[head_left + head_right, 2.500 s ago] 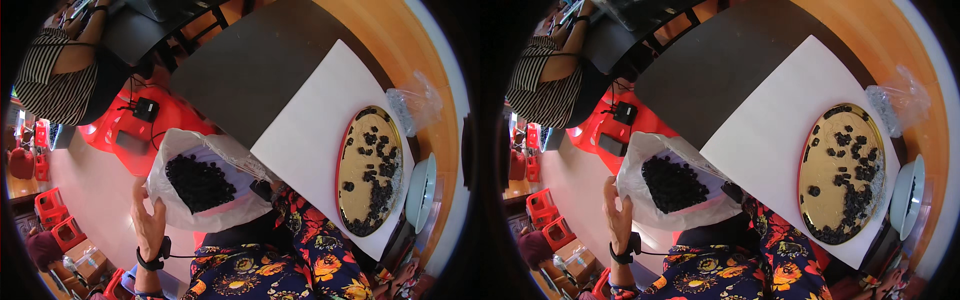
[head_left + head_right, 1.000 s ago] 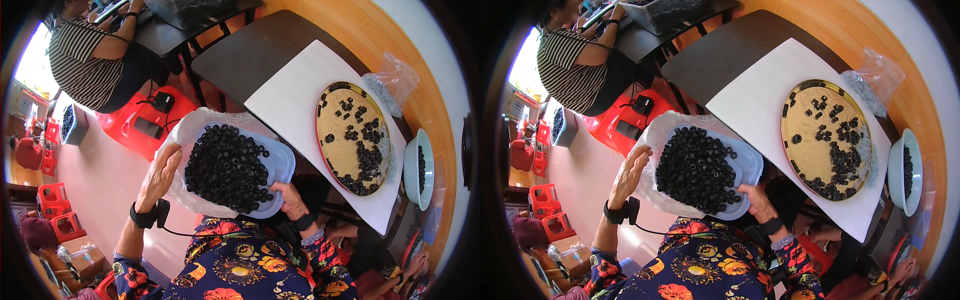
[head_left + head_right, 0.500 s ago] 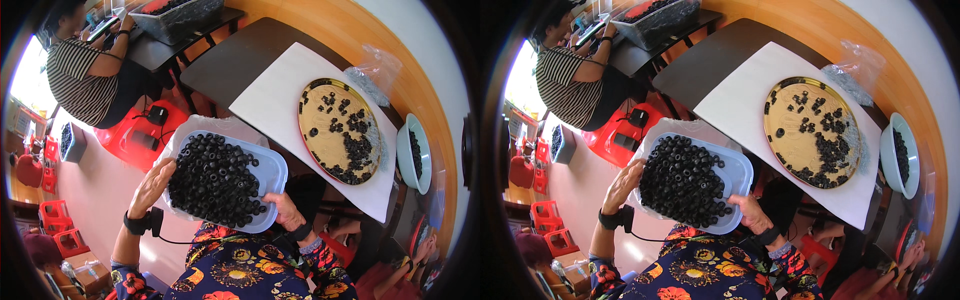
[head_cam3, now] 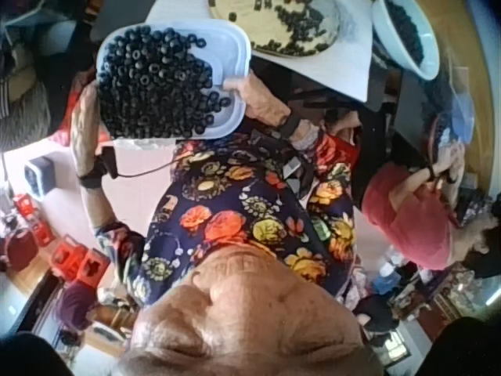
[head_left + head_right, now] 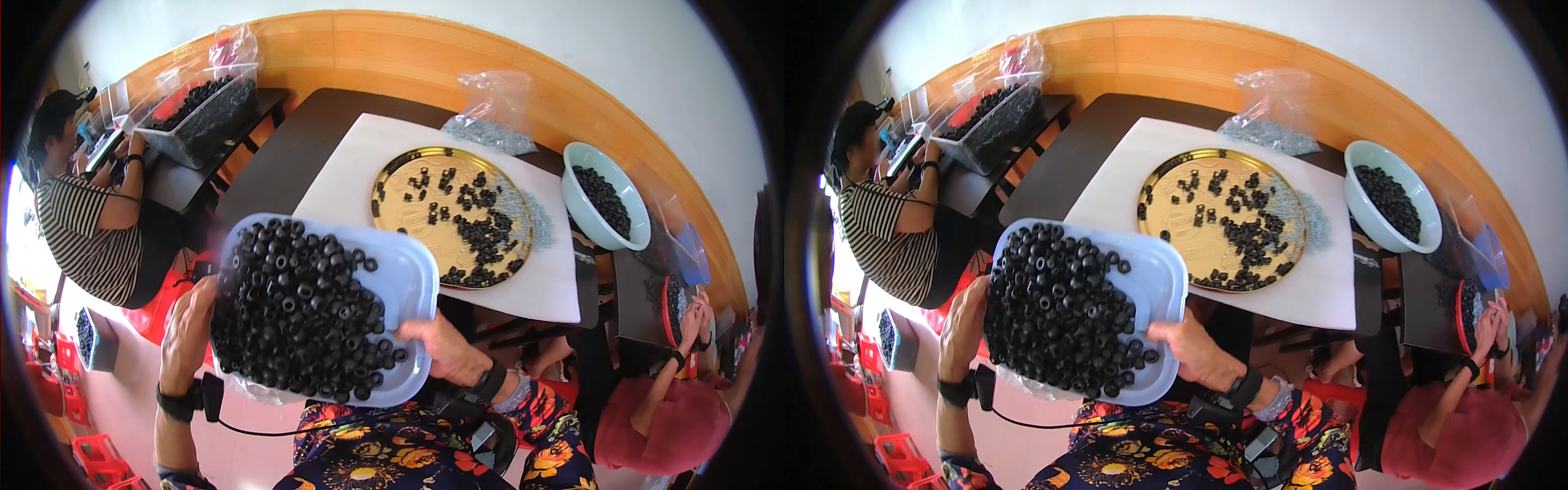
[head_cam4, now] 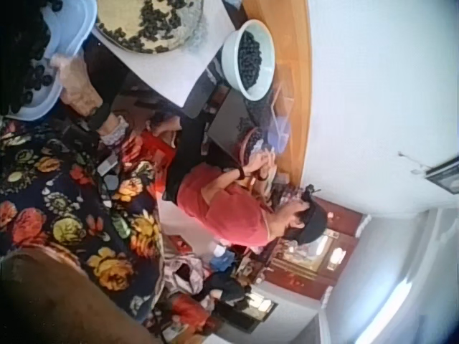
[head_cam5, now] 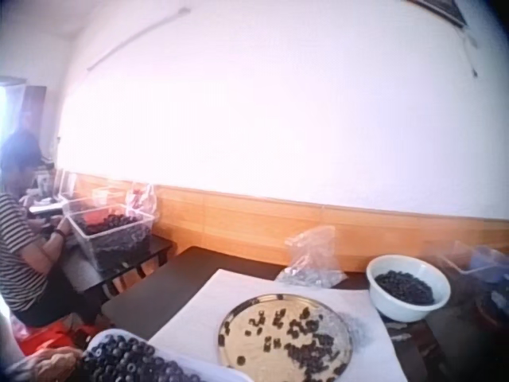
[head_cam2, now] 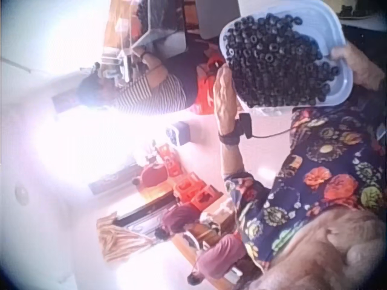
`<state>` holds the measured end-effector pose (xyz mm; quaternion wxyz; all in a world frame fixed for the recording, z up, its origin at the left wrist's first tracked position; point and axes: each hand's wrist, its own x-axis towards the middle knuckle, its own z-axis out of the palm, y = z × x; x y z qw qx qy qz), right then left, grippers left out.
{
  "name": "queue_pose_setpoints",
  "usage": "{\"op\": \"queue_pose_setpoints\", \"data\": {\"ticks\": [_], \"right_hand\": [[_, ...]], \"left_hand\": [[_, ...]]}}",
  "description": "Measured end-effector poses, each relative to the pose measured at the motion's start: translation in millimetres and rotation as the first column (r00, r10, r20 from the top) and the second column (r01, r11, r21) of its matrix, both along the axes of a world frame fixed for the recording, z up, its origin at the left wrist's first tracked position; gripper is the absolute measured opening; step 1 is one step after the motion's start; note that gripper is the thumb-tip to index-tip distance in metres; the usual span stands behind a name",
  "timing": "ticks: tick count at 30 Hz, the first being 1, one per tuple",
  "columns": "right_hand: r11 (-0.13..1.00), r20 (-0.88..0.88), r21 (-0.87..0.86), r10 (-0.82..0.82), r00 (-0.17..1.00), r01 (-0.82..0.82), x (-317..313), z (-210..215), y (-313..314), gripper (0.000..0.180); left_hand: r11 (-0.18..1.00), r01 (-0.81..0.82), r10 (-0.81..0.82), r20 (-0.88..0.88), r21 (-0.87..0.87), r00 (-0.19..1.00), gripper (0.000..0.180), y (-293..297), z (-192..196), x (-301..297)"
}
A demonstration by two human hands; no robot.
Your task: The recorder and other workers are sorting through small black plastic parts and assembling them by inserting small components.
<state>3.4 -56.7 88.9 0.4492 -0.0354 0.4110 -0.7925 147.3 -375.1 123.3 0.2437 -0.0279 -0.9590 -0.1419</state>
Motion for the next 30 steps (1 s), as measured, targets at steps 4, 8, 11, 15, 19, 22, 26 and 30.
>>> {"op": "queue_pose_setpoints", "data": {"ticks": [4, 8, 11, 15, 19, 22, 26, 30], "right_hand": [[0.995, -0.108, 0.095, 0.002, 0.994, 0.008, -34.5, 45.7, 21.5, 0.045], [0.995, -0.160, 0.061, -0.063, 0.985, 0.074, -106.1, 37.0, 51.2, 0.042], [0.981, -0.162, 0.125, -0.127, 0.979, 0.148, -152.3, 48.7, 66.2, 0.038], [0.937, -0.354, 0.113, -0.271, 0.895, 0.329, -217.8, 36.0, 65.6, 0.022], [0.897, -0.424, 0.234, -0.254, 0.869, 0.376, -249.2, 43.6, 82.1, 0.031], [0.746, -0.538, 0.457, -0.202, 0.819, 0.484, -263.2, 47.6, 66.3, 0.026], [0.544, -0.643, 0.525, -0.250, 0.724, 0.654, -282.8, 48.7, 57.0, 0.032], [0.526, -0.663, 0.513, -0.259, 0.702, 0.678, -320.4, 47.0, 66.5, 0.032]], "left_hand": [[0.477, -0.075, -0.097, 0.137, 0.876, 0.986, 0.042, -12.3, -21.2, -76.2], [-0.126, -0.194, -0.237, 0.160, 0.973, 0.958, 0.041, 45.0, 21.7, -165.5], [-0.213, -0.120, -0.385, 0.029, 0.970, 0.922, 0.037, 51.0, 15.9, -226.2], [0.263, 0.214, -0.232, -0.153, 0.941, 0.961, 0.030, 36.7, -12.9, -294.8], [0.074, 0.113, -0.288, -0.087, 0.991, 0.954, 0.028, 86.7, 8.1, -316.6], [-0.050, 0.030, -0.307, -0.044, 0.998, 0.951, 0.032, 94.6, 8.4, -319.3], [0.241, 0.266, -0.196, -0.221, 0.933, 0.955, 0.038, 110.6, -4.9, -321.2], [-0.015, 0.095, -0.228, -0.096, 0.995, 0.969, 0.045, 132.5, 7.1, -326.2]]}}
